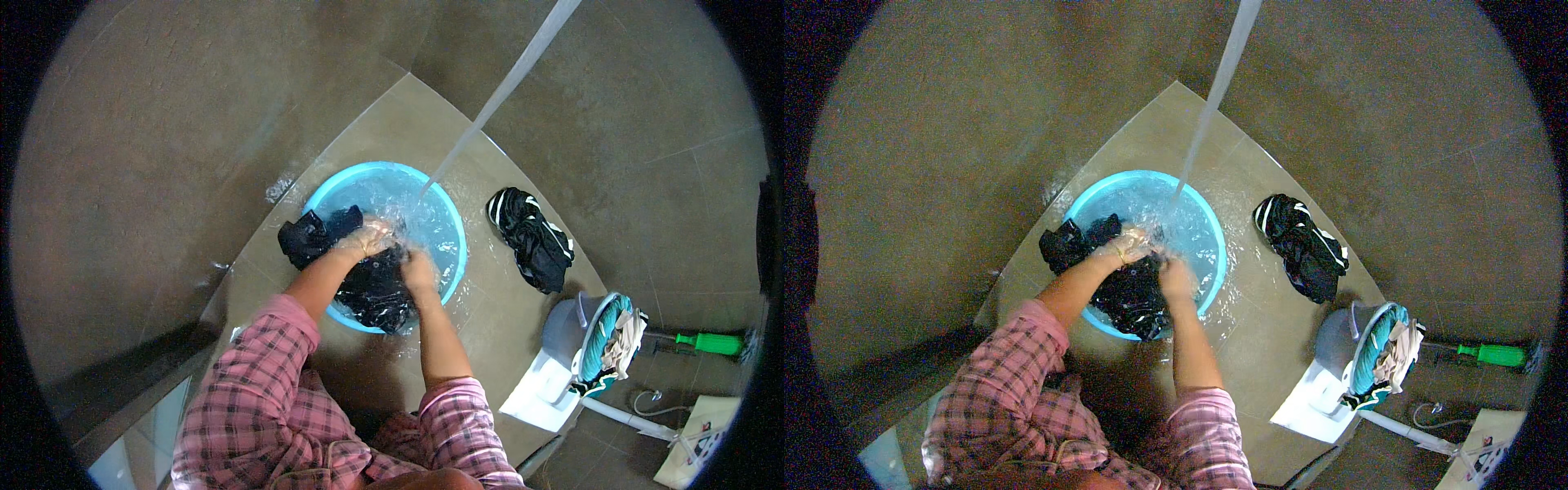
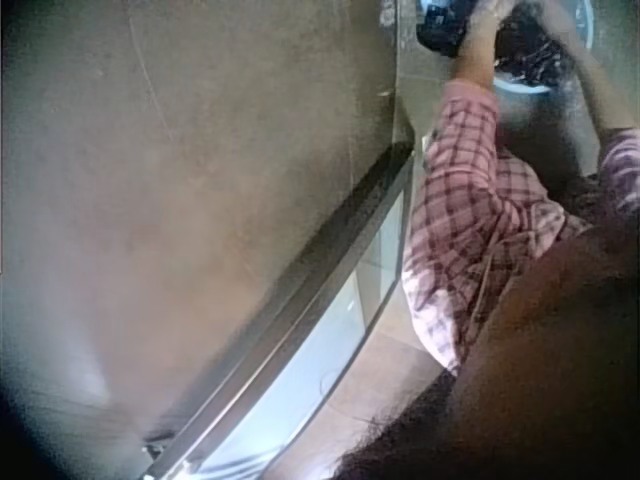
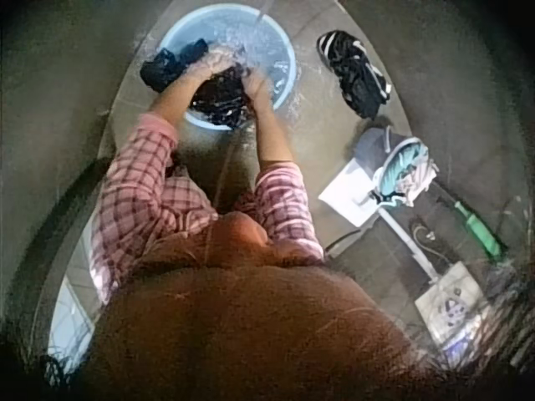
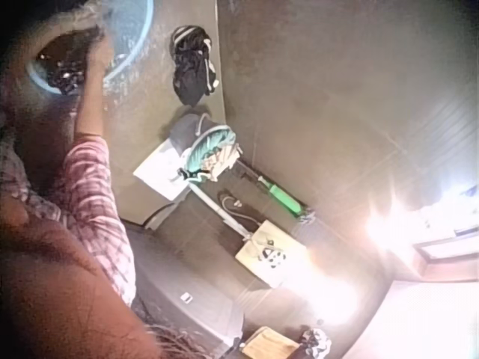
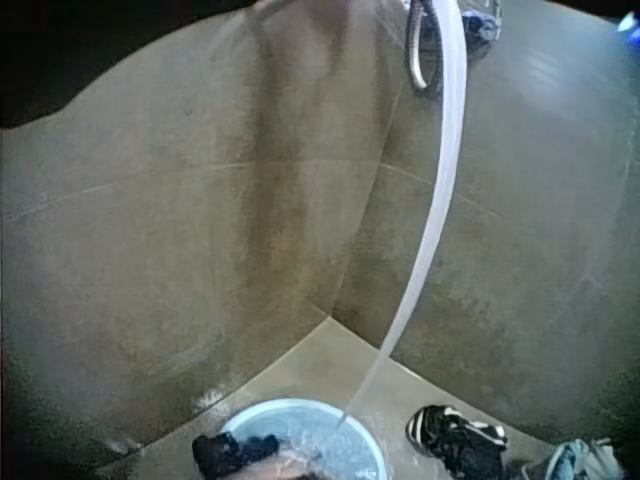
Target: The person sits on the floor and hand-washes dark-colored clothes in a blue basin filled with water. They repeatedly submerge, scrub, and wring out the garments, then rinse them under a running tap before wringing them out again.
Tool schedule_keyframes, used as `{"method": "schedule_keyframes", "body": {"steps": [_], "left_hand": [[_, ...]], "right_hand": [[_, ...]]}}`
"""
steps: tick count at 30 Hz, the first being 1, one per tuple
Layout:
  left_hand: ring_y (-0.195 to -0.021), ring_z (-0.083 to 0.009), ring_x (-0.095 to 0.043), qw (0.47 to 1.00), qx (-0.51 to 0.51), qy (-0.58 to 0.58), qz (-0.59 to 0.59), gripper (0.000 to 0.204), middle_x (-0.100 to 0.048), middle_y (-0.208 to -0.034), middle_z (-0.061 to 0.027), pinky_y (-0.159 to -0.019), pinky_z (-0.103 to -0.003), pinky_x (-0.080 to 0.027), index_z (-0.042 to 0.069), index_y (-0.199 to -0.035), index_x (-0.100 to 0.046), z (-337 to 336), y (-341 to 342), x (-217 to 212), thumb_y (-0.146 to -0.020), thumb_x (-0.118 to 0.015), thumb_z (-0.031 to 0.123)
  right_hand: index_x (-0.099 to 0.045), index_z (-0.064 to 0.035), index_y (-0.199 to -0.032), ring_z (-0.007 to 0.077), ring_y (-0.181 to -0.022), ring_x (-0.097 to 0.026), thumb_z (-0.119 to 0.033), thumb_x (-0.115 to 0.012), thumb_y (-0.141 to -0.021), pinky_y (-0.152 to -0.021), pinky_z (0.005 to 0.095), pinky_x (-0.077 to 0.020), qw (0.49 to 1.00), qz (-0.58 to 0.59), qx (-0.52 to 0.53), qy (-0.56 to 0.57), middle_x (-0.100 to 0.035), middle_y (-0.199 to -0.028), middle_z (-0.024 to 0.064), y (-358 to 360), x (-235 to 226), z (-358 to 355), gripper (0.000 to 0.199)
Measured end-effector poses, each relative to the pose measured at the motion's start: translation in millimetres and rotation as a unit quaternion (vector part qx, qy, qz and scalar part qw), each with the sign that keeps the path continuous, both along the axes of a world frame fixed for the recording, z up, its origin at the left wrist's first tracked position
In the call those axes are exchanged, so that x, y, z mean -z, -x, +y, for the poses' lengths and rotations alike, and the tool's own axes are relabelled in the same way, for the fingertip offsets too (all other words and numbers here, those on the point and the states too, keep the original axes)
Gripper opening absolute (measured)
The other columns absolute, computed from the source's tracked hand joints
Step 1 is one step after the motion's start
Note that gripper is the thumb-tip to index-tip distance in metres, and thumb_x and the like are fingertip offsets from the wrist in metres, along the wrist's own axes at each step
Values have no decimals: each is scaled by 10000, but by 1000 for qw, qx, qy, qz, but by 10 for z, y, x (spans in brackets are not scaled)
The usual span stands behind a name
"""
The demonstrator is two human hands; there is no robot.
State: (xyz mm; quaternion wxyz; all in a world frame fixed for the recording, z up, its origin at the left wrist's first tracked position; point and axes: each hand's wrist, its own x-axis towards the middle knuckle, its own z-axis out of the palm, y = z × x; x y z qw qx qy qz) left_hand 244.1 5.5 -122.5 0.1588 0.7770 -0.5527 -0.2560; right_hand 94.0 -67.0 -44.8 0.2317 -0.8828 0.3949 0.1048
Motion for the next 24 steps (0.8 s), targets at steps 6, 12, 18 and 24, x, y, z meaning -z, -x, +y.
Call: {"method": "schedule_keyframes", "body": {"steps": [6,12,18,24], "left_hand": [[-1074,-389,-525,915,-379,53,129,463,-526,-1228,-209,-910,-450,-423,20,-1131,-581,-120,167,-644,-893,-498,409],[-993,-339,-574,936,-84,306,150,315,-582,-1100,-134,-821,-423,-475,118,-1071,-592,-48,1120,-1413,-820,-623,305],[-748,-349,-595,935,-40,324,138,318,-590,-822,-123,-653,-420,-491,81,-772,-637,-323,756,-1123,-827,-586,390],[-1077,-319,-562,902,-239,190,305,502,-600,-1150,-169,-913,-398,-430,51,-1127,-613,-386,6,-293,-915,-425,465]], "right_hand": [[-472,-53,-1298,357,-1179,-476,-526,-480,-885,-1014,483,-355,463,-437,502,-586,-514,-1309,113,-29,337,-116,628],[-473,-86,-1300,308,-1196,-457,-486,-408,-922,-1038,468,-329,350,-554,341,-674,-493,-1310,127,-68,273,-89,555],[-469,-27,-1285,297,-1178,-479,-484,-370,-940,-993,447,-383,606,-446,396,-526,-495,-1297,150,-47,115,-179,581],[-453,-15,-1287,247,-1160,-479,-494,-483,-908,-1000,363,-355,787,-390,328,-348,-502,-1266,150,-92,-131,-253,612]]}}
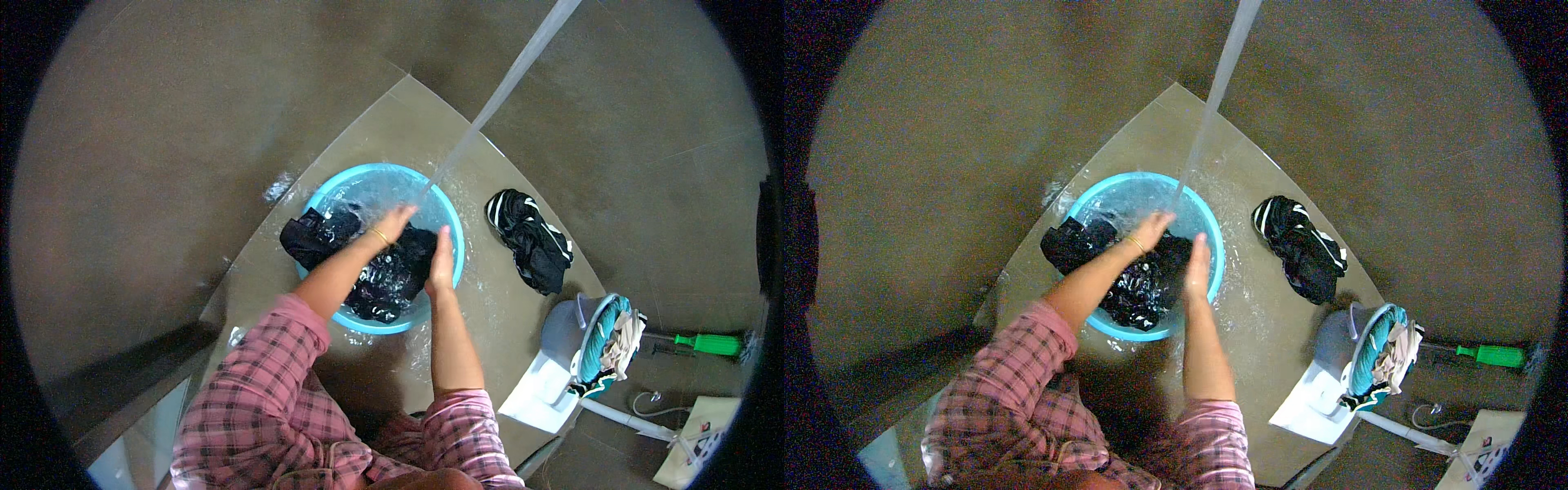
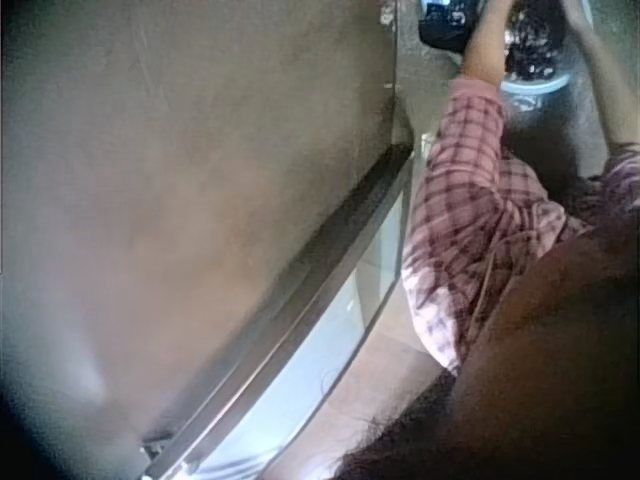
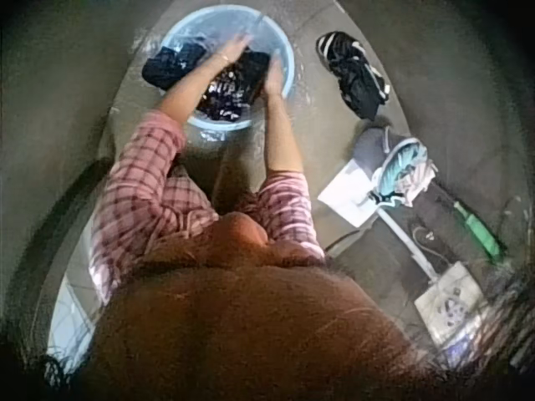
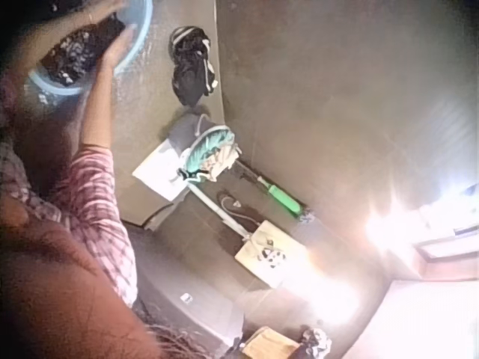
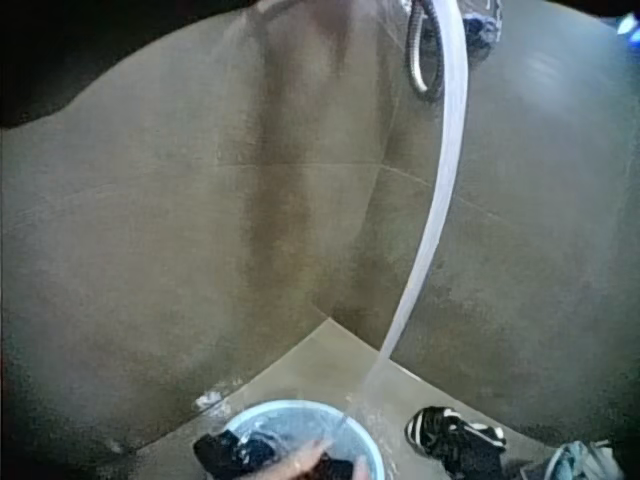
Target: The person sits on the floor and hand-washes dark-colored clothes in a blue basin filled with water. They repeatedly submerge, scrub, and wring out the garments, then rinse them under a running tap before wringing them out again.
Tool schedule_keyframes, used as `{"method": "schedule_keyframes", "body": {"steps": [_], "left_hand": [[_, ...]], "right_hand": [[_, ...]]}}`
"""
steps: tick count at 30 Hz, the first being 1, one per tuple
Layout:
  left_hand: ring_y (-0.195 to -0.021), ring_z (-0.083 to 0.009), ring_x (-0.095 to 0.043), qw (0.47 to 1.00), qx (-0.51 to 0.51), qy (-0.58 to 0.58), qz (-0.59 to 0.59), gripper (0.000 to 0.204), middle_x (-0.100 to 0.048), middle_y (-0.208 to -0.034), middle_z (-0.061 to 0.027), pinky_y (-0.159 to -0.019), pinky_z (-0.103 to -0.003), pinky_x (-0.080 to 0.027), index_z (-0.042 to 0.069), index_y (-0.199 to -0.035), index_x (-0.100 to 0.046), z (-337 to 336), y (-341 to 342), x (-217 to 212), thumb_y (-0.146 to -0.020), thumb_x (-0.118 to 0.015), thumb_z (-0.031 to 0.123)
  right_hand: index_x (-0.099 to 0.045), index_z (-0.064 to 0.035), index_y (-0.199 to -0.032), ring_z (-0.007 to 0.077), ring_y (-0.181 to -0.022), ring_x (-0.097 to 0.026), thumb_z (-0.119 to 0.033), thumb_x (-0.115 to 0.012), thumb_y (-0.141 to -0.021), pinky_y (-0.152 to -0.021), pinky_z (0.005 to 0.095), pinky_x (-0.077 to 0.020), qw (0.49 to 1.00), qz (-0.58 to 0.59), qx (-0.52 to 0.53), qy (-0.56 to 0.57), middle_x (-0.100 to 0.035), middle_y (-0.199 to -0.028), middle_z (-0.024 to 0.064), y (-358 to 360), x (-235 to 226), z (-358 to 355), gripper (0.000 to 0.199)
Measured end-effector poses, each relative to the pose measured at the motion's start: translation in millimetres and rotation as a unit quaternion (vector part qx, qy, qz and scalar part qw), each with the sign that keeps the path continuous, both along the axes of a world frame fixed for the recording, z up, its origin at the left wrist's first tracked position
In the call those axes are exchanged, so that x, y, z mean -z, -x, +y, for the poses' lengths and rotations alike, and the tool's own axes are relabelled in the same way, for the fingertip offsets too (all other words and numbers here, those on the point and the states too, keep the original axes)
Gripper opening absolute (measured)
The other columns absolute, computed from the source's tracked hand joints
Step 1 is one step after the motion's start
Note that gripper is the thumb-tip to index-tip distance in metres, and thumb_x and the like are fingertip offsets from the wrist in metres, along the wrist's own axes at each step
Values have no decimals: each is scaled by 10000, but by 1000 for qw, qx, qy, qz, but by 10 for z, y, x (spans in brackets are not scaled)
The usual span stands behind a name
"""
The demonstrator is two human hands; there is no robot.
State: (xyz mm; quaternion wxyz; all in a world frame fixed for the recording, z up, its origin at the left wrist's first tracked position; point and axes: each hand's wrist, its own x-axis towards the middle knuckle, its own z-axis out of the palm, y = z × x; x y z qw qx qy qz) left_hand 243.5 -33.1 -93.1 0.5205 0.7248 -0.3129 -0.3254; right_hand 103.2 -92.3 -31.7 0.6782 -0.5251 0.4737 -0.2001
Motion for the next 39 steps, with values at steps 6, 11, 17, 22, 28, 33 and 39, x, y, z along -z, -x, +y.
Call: {"method": "schedule_keyframes", "body": {"steps": [6,11,17,22,28,33,39], "left_hand": [[-1101,-266,-535,996,-70,47,19,605,-576,-1159,-164,-930,-432,-404,2,-1178,-547,463,138,445,-841,-559,505],[-1090,-408,-522,893,197,-222,-338,617,-548,-1167,-256,-961,-481,-398,53,-1182,-570,446,9,-118,-812,-560,546],[-951,-379,-606,981,-61,-94,-157,536,-651,-971,-225,-826,-422,-473,25,-1048,-638,333,-348,-528,-845,-551,513],[-1035,-391,-569,984,-156,-11,-82,564,-593,-1114,-259,-897,-433,-432,-8,-1168,-538,151,-273,-821,-872,-540,472],[-1096,-285,-539,924,215,-140,-283,462,-591,-1135,-130,-951,-471,-346,127,-1130,-582,527,491,-820,-725,-685,322],[-927,-353,-566,964,-78,132,-217,386,-587,-962,-163,-798,-421,-451,34,-1047,-586,497,553,-1359,-766,-685,280],[-823,-139,-542,958,1,282,-45,343,-598,-888,-65,-764,-306,-460,-12,-948,-584,231,509,-2834,-785,-722,256]], "right_hand": [[-472,-238,-1297,363,-1029,-582,-277,-592,-835,-830,467,-470,808,415,-322,266,-619,-1073,164,-49,32,325,479],[-586,-91,-1111,278,-921,-605,-266,-616,-846,-780,404,-476,666,522,-332,418,-633,-1037,134,145,454,359,319],[-545,-71,-984,125,-895,-503,-202,-660,-857,-772,290,-428,986,-107,126,27,-570,-975,4,-14,-382,-75,215],[-532,-111,-938,96,-804,-477,-185,-640,-871,-743,265,-406,974,-142,77,156,-530,-846,-35,74,-719,-239,147],[-536,-105,-890,115,-823,-497,-142,-649,-835,-750,280,-407,994,12,-101,-39,-565,-872,-6,492,-636,-110,131],[-541,-134,-926,108,-798,-512,-179,-605,-883,-713,259,-425,981,-190,-28,31,-545,-875,-28,326,-1372,-42,89],[-232,-223,-1441,237,-1234,-436,-309,-640,-866,-1001,385,-396,920,-370,-96,80,-471,-1317,118,417,-2622,148,711]]}}
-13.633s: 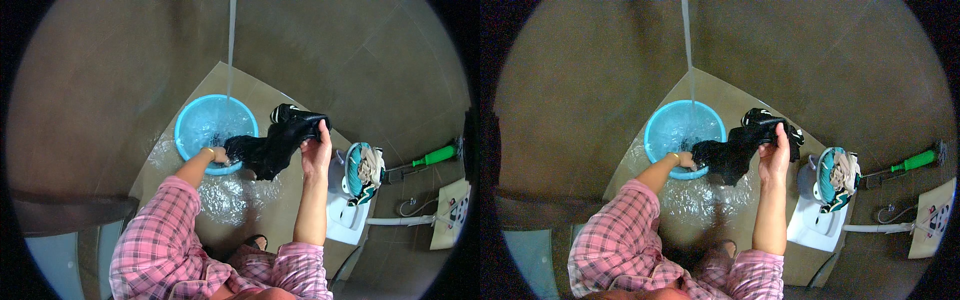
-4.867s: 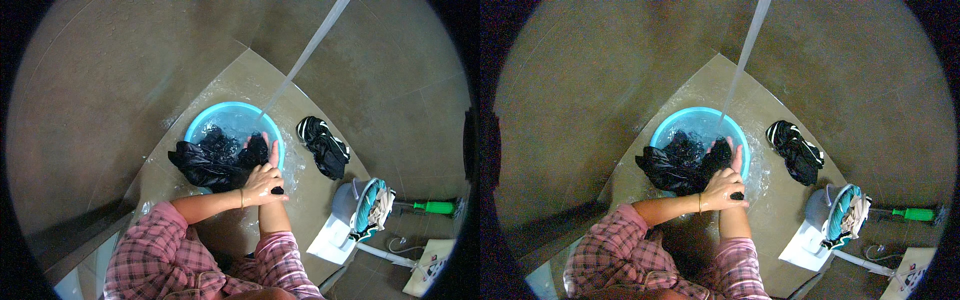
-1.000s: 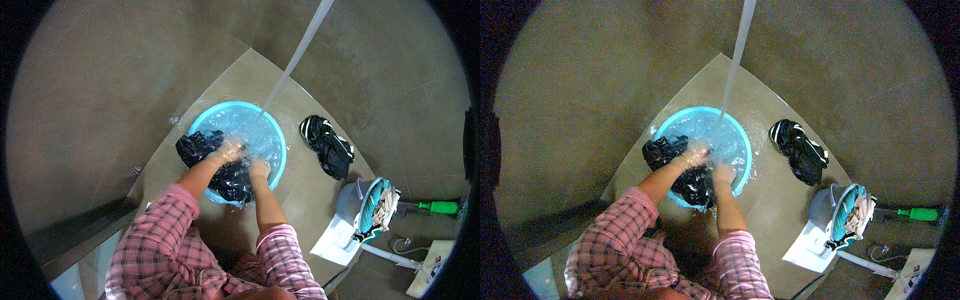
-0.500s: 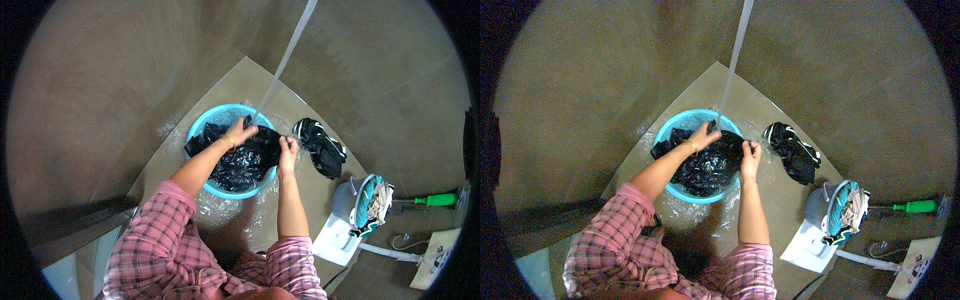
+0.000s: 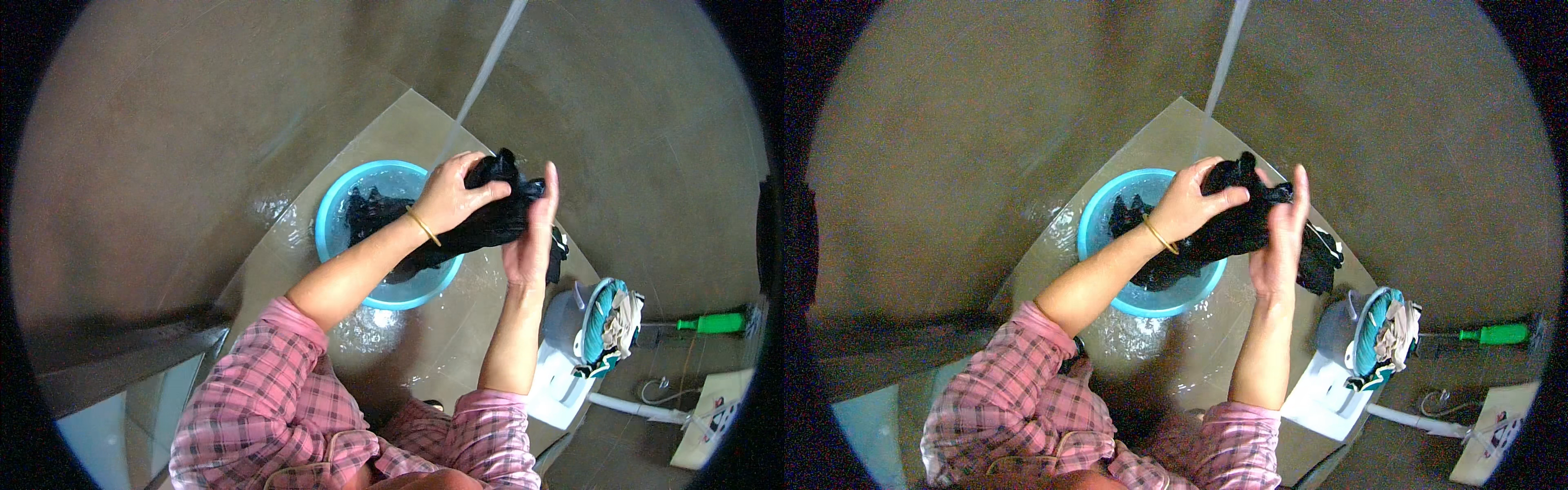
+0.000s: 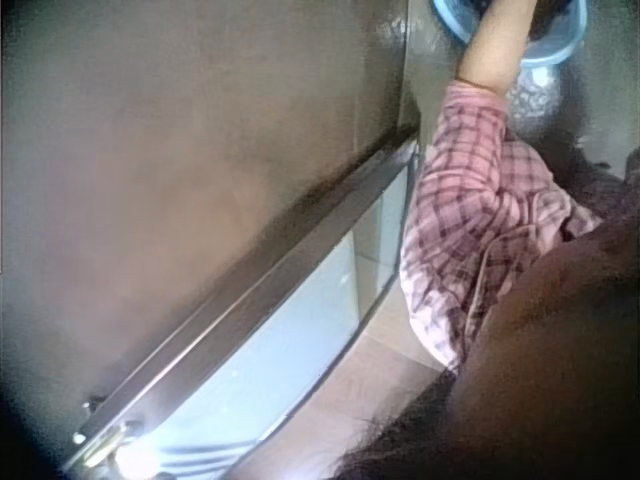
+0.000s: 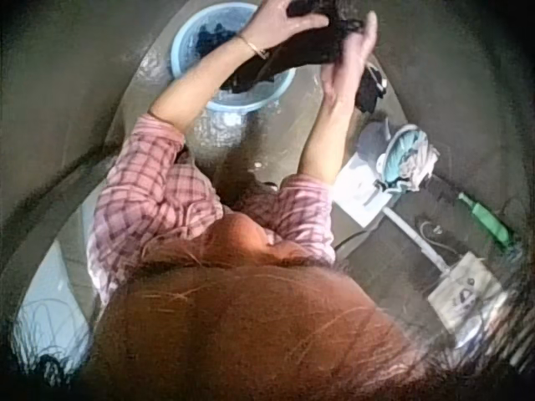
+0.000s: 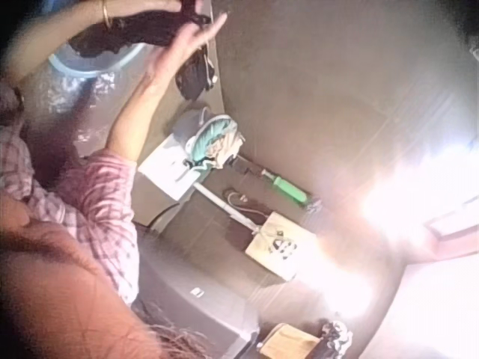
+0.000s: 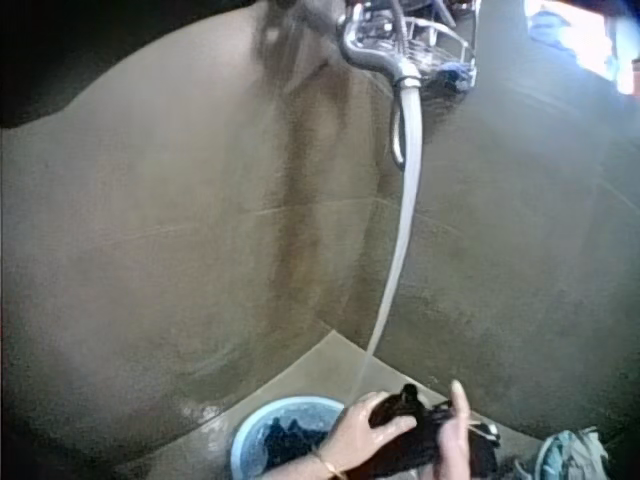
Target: The person sits on the floor and hand-washes dark-colored clothes in a blue basin filled with water. They repeatedly submerge, scrub, and wring out the garments, then rinse them under a running tap before wringing them out again.
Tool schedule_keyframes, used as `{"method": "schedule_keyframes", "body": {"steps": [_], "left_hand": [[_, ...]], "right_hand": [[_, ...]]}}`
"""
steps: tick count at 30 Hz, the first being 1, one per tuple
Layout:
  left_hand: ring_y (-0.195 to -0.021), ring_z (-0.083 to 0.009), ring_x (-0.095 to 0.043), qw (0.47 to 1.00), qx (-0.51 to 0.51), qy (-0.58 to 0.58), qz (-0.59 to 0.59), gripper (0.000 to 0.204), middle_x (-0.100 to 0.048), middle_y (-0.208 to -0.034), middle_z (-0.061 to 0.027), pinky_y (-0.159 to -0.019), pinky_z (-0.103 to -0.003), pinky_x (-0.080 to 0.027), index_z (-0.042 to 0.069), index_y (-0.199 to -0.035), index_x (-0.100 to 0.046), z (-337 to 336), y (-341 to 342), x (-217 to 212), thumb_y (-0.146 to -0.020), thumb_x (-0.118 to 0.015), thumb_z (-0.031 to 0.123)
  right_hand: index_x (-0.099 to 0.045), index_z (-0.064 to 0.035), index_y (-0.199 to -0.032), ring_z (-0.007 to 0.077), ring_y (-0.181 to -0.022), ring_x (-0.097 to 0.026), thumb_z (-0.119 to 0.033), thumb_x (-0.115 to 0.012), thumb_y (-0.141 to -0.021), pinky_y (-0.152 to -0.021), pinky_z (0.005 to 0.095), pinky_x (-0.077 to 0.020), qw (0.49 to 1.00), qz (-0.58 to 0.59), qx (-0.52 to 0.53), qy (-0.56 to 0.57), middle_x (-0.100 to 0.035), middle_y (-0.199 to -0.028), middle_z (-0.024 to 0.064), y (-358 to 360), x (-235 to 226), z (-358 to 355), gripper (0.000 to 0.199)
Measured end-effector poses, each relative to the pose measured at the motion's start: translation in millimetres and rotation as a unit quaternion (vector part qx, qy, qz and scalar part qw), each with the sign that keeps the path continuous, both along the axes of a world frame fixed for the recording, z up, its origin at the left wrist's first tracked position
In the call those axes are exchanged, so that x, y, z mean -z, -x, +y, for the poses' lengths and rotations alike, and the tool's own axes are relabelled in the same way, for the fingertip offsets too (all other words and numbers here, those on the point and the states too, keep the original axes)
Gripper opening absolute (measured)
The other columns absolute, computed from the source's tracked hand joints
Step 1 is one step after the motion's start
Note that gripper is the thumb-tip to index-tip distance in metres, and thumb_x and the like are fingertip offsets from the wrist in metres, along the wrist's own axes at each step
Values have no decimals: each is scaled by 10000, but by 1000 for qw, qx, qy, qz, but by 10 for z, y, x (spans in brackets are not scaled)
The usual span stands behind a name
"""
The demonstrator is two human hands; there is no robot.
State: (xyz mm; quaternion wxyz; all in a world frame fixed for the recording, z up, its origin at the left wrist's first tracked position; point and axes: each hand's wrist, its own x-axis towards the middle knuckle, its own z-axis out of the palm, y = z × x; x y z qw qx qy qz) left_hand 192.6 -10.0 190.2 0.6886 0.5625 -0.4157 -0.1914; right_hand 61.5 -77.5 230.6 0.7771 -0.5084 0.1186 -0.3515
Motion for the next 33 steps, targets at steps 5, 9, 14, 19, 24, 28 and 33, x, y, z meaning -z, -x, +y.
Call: {"method": "schedule_keyframes", "body": {"steps": [5,9,14,19,24,28,33], "left_hand": [[-1131,-162,-505,909,271,-89,304,494,-550,-1245,-63,-985,-307,-381,44,-1269,-524,196,-134,386,-980,-396,425],[-1264,-235,-422,953,217,-199,-76,527,-467,-1359,-108,-1047,-352,-327,68,-1353,-443,391,39,640,-918,-559,342],[-1319,-379,-290,944,107,-240,-199,1097,-312,-1404,-236,-1078,-425,-273,92,-1449,-199,603,17,1276,-597,-840,345],[-1196,-308,-466,944,117,-186,-248,979,-500,-1278,-155,-1021,-378,-357,21,-1326,-386,521,156,1359,-527,-891,275],[-990,-166,-581,969,184,-158,55,665,-614,-1079,-54,-901,-321,-466,-3,-1210,-482,568,108,1023,-628,-803,20],[-1015,-149,-553,987,90,-134,28,565,-589,-1075,-38,-923,-301,-435,27,-1124,-520,922,-197,756,-610,-743,-48],[-926,-114,-562,977,18,-206,60,450,-598,-982,-17,-874,-260,-441,31,-1069,-525,1211,-448,515,-663,-704,-42]], "right_hand": [[-442,-108,-1304,199,-1060,-539,-124,-758,-736,-906,347,-433,974,213,-66,-47,-568,-1156,62,-142,639,61,650],[-648,-45,-992,268,-855,-665,-245,-725,-691,-758,376,-503,817,487,57,304,-678,-895,160,82,1143,14,369],[-618,-16,-935,129,-733,-574,-125,-667,-735,-671,288,-477,975,218,30,24,-625,-814,32,18,192,175,233],[-581,-37,-957,193,-788,-610,-130,-599,-795,-766,327,-515,974,-186,-22,-125,-624,-883,92,104,-808,466,187],[-579,-67,-967,217,-920,-606,-158,-552,-840,-863,393,-497,923,-360,-75,-113,-617,-1001,96,597,-879,-1,159],[-591,-37,-961,223,-888,-615,-117,-621,-798,-854,390,-496,936,-265,127,-194,-654,-958,101,792,-579,-313,184],[-612,-39,-991,201,-885,-611,-135,-666,-781,-856,344,-480,967,-39,202,-148,-657,-977,79,637,295,-636,238]]}}
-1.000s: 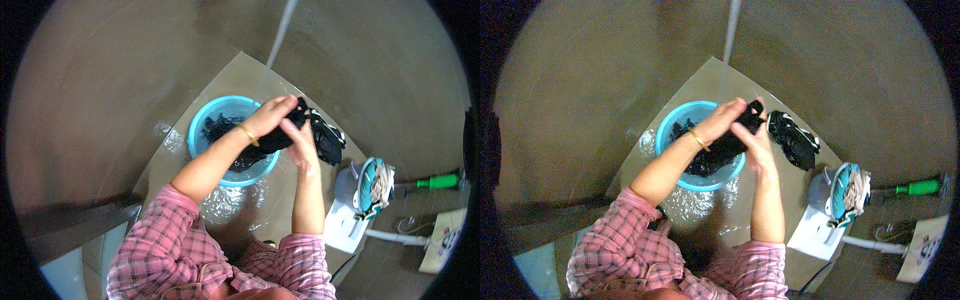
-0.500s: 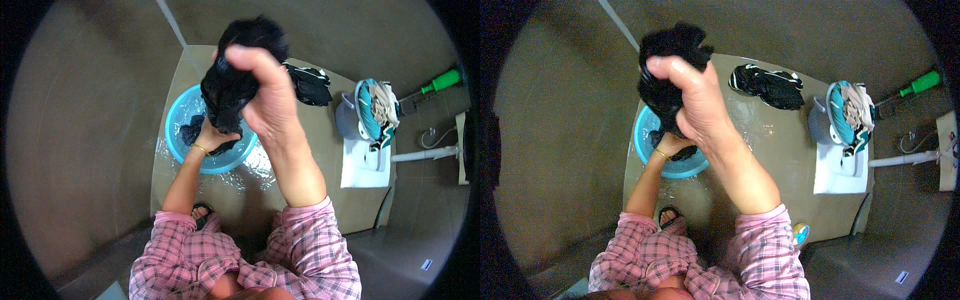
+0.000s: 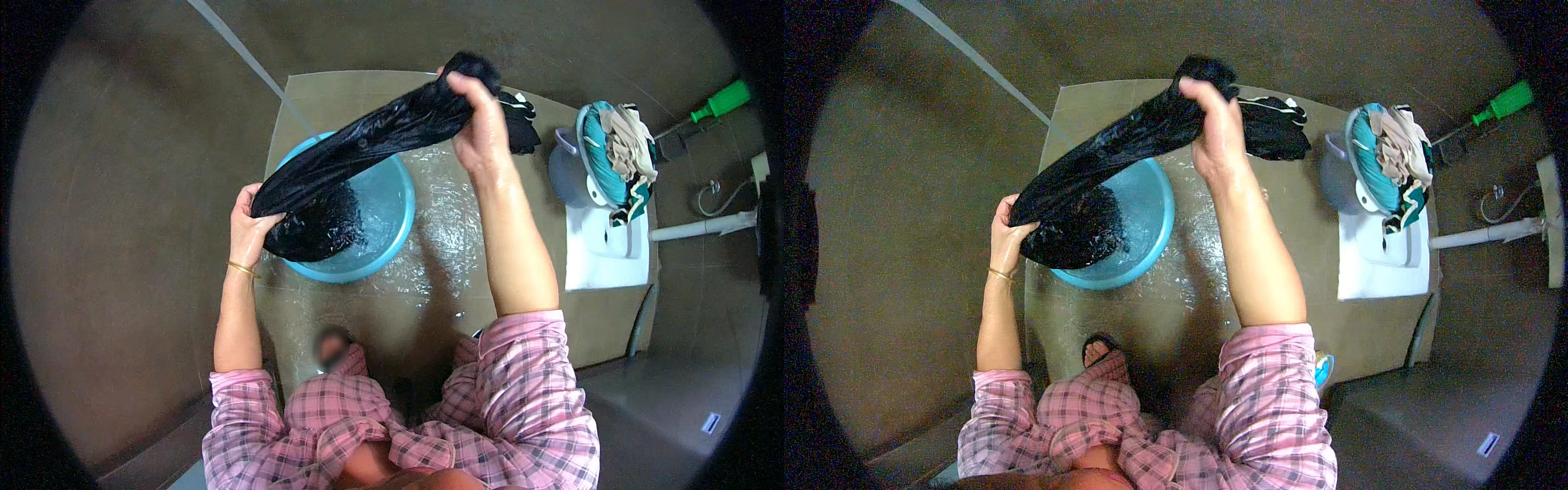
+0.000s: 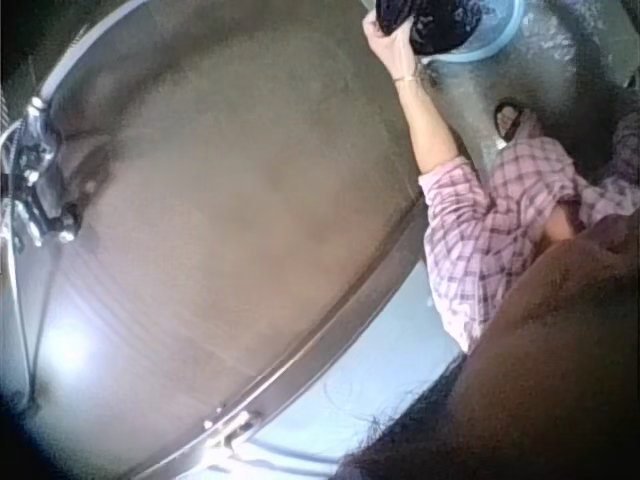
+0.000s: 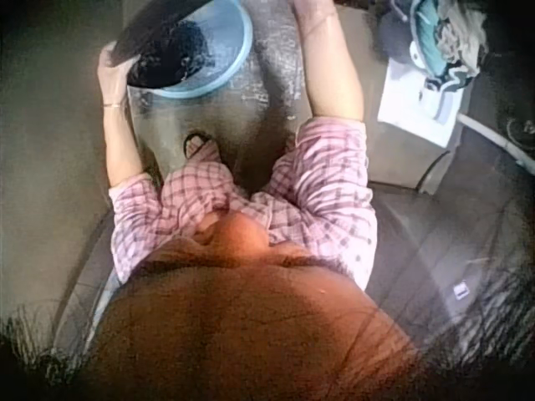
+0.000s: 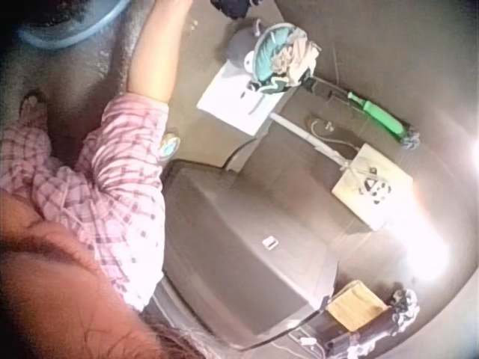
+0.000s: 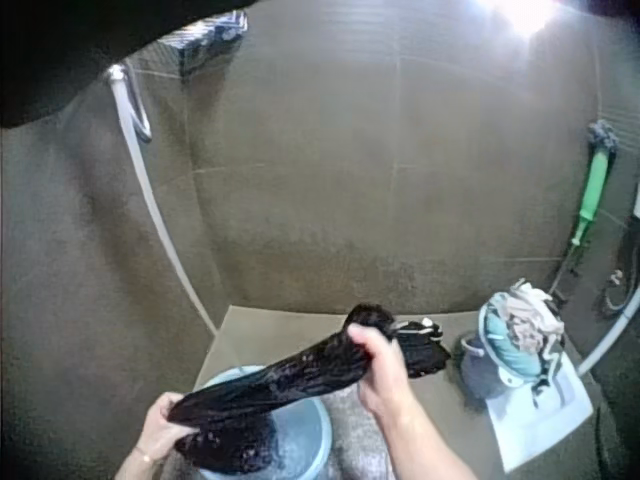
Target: The person sits on the floor and hand-washes dark-colored clothes in a blue basin filled with water. They repeatedly submerge, scrub, and wring out the garments, then rinse them under a running tap before wringing them out again.
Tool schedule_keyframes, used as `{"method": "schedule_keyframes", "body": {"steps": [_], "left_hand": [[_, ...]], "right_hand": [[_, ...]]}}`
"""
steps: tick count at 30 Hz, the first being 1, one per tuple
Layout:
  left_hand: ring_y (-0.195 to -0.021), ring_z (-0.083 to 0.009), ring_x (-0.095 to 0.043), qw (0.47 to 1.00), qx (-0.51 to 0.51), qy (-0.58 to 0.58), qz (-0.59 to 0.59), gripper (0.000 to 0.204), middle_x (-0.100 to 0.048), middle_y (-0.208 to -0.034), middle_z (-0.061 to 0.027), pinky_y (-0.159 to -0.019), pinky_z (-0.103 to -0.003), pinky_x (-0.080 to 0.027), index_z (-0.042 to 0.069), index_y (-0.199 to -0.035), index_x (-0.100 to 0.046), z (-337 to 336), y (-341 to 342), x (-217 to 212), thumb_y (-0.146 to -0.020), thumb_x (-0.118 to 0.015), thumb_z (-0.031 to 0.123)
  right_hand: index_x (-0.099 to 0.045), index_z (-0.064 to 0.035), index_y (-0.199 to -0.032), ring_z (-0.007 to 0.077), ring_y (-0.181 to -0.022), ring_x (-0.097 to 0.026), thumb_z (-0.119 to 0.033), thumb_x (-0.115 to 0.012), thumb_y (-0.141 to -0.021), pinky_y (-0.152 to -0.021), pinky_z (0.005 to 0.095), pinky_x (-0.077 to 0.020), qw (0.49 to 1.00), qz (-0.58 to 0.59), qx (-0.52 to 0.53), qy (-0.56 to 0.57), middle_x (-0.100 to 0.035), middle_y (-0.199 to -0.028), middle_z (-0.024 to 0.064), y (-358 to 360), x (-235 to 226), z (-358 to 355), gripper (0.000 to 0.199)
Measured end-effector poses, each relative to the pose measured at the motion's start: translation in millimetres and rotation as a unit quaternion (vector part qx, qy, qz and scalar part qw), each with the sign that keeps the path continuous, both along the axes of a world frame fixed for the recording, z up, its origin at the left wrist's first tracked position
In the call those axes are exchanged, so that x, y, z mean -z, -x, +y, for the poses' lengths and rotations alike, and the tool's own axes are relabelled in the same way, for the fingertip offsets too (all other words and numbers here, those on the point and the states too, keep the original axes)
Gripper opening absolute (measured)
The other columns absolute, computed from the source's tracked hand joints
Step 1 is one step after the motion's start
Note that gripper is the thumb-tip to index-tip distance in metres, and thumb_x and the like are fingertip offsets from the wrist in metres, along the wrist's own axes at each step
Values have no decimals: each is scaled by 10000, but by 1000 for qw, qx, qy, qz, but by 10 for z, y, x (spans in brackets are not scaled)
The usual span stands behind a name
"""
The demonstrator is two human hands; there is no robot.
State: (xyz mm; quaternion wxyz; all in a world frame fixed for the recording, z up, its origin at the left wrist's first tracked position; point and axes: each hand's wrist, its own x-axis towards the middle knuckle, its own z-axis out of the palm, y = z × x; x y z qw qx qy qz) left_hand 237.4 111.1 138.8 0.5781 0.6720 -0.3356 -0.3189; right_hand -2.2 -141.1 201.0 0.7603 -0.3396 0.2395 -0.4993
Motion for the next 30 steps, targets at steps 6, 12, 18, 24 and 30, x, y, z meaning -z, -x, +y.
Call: {"method": "schedule_keyframes", "body": {"steps": [6,12,18,24,30], "left_hand": [[-920,-272,-623,922,-39,-269,-276,674,-612,-1060,-175,-839,-321,-486,53,-1204,-500,242,-519,606,-598,-791,102],[-1399,-351,-126,738,154,-297,-586,1008,-133,-1517,-182,-1059,-649,-89,323,-1427,-283,-135,204,682,-579,-814,444],[-1395,-382,-67,711,205,-422,-523,957,-74,-1535,-124,-996,-732,-34,454,-1415,-234,-506,488,1346,-619,-763,518],[-1305,-362,-318,841,123,-422,-316,678,-296,-1464,-106,-1073,-596,-162,327,-1378,-388,-482,89,2315,-766,-677,377],[-1319,-361,-319,687,286,-415,-524,960,-335,-1435,-177,-1086,-503,-225,222,-1426,-315,-408,317,1763,-612,-769,448]], "right_hand": [[-536,-35,-1160,207,-971,-590,-52,-693,-773,-878,351,-454,972,200,-117,-39,-628,-1046,99,-429,897,296,418],[-630,-118,-954,307,-1059,-497,-16,-611,-694,-955,453,-389,624,558,-105,537,-560,-1120,114,-621,1894,784,281],[-651,-197,-1040,313,-1238,-416,-206,-446,-888,-1069,557,-232,427,711,-170,532,-508,-1290,100,-610,2431,912,255],[-577,-219,-1232,341,-1316,-352,-257,-327,-966,-1088,571,-170,350,730,-240,535,-453,-1379,90,-859,2834,1016,367],[-569,-191,-1229,312,-1199,-482,-219,-551,-836,-1039,432,-338,454,717,-302,435,-529,-1283,119,-689,2475,929,395]]}}
